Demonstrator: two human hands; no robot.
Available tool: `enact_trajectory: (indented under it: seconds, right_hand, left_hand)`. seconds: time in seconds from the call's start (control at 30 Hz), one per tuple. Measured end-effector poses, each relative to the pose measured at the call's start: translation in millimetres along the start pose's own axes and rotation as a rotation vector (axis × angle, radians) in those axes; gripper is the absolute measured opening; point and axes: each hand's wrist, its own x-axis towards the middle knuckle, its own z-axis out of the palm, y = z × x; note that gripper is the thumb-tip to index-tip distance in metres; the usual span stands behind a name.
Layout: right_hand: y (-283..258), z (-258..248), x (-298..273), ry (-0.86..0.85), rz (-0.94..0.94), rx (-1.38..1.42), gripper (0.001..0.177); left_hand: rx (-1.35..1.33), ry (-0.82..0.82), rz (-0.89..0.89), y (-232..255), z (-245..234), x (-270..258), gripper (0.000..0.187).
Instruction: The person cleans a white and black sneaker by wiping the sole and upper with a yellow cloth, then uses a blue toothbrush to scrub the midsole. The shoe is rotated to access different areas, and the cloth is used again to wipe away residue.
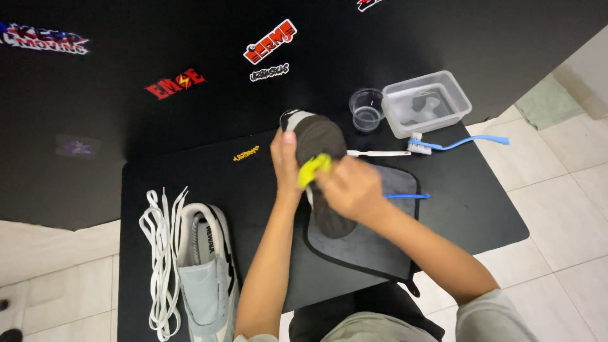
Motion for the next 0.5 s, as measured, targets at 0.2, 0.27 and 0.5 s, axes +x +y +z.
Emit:
enact_trajectory:
  seconds: [0.2,0.27,0.5]
  right_hand:
    - [-13,5,-21,-0.167,0.492,0.131,0.019]
    - [-22,5,-20,-0.128,0.278,0.091,0.015]
    - [13,-11,-17,-0.098,0.494,0.250,0.035]
  left_hand:
    - [-0.008,-0.153,0.253,17,-8,3,0.040]
    - [-0.001,-0.147,0.264,9,-14,11,0.042]
    - [0.017,-0.130,0.194,24,-5,-2,0.039]
